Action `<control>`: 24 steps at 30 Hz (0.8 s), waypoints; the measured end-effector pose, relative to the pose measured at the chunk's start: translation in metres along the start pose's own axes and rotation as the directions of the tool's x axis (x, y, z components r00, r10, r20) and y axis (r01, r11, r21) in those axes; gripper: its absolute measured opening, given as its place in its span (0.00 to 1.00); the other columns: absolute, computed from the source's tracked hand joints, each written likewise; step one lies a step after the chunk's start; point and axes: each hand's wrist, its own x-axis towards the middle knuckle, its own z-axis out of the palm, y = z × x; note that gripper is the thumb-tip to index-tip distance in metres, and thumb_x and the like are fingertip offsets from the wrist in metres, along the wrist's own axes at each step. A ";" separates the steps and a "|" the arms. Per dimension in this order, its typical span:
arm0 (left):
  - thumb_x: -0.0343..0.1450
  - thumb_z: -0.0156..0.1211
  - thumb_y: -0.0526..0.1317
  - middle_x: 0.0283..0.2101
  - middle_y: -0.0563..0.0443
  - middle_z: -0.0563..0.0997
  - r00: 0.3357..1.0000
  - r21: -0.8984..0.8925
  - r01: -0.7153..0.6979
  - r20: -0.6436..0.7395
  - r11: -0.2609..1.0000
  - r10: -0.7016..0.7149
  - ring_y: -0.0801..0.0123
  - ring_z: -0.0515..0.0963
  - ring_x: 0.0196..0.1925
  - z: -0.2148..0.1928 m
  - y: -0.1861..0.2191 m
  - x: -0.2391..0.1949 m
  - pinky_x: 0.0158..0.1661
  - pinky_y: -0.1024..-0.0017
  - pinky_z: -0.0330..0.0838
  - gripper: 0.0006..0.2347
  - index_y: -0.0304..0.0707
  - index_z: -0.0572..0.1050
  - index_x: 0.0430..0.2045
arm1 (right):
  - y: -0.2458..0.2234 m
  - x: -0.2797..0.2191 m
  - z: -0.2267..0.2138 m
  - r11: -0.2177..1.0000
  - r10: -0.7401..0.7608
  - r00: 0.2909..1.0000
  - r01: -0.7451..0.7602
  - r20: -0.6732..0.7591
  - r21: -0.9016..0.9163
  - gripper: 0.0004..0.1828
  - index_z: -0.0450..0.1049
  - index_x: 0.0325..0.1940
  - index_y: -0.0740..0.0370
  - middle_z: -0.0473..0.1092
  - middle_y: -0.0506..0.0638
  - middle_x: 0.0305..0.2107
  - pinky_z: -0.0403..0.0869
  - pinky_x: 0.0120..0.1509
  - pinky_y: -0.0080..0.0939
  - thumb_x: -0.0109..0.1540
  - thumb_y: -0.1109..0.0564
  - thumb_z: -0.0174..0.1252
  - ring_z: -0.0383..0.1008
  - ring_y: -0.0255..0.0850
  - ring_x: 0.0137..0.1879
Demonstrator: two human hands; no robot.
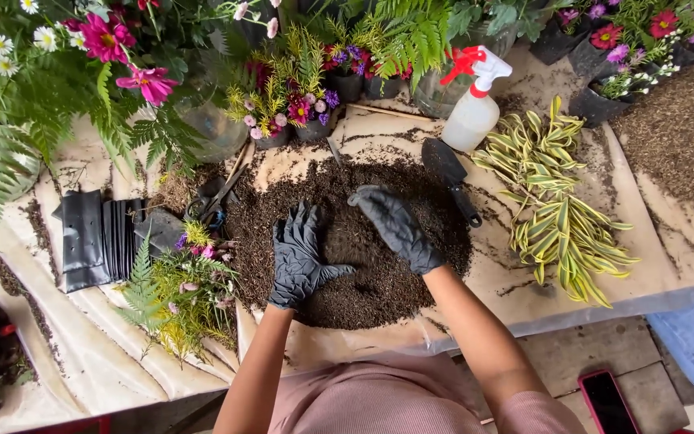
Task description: A person wearing gloves uses their hands and a small trowel to manipulate, scoop, and pat a pile of soil on a workspace, likely in preparation for potting.
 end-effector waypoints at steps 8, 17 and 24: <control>0.57 0.70 0.53 0.43 0.49 0.80 0.982 0.121 -0.053 0.184 0.991 0.030 0.47 0.79 0.48 -0.052 0.027 0.014 0.41 0.56 0.77 0.17 0.57 0.78 0.37 | 0.087 -0.007 0.032 0.486 -0.223 0.971 0.187 0.086 -0.854 0.16 0.78 0.51 0.41 0.80 0.50 0.40 0.63 0.70 0.55 0.63 0.38 0.61 0.76 0.46 0.60; 0.66 0.57 0.68 0.37 0.52 0.84 0.856 -0.427 0.517 0.256 0.742 -0.450 0.54 0.83 0.46 -0.001 0.005 0.051 0.45 0.60 0.80 0.21 0.53 0.75 0.31 | 0.212 0.023 -0.008 0.088 -0.388 0.919 0.105 0.063 -0.991 0.25 0.71 0.55 0.43 0.69 0.46 0.48 0.73 0.63 0.53 0.57 0.38 0.62 0.69 0.47 0.59; 0.71 0.56 0.58 0.68 0.54 0.70 0.975 -0.223 0.220 0.047 0.950 -0.215 0.54 0.67 0.70 0.017 0.004 0.011 0.67 0.59 0.65 0.25 0.68 0.64 0.65 | 0.173 0.043 -0.028 -0.655 -0.755 0.585 -0.694 0.297 -0.298 0.32 0.50 0.73 0.44 0.45 0.47 0.69 0.66 0.68 0.63 0.66 0.40 0.48 0.47 0.48 0.75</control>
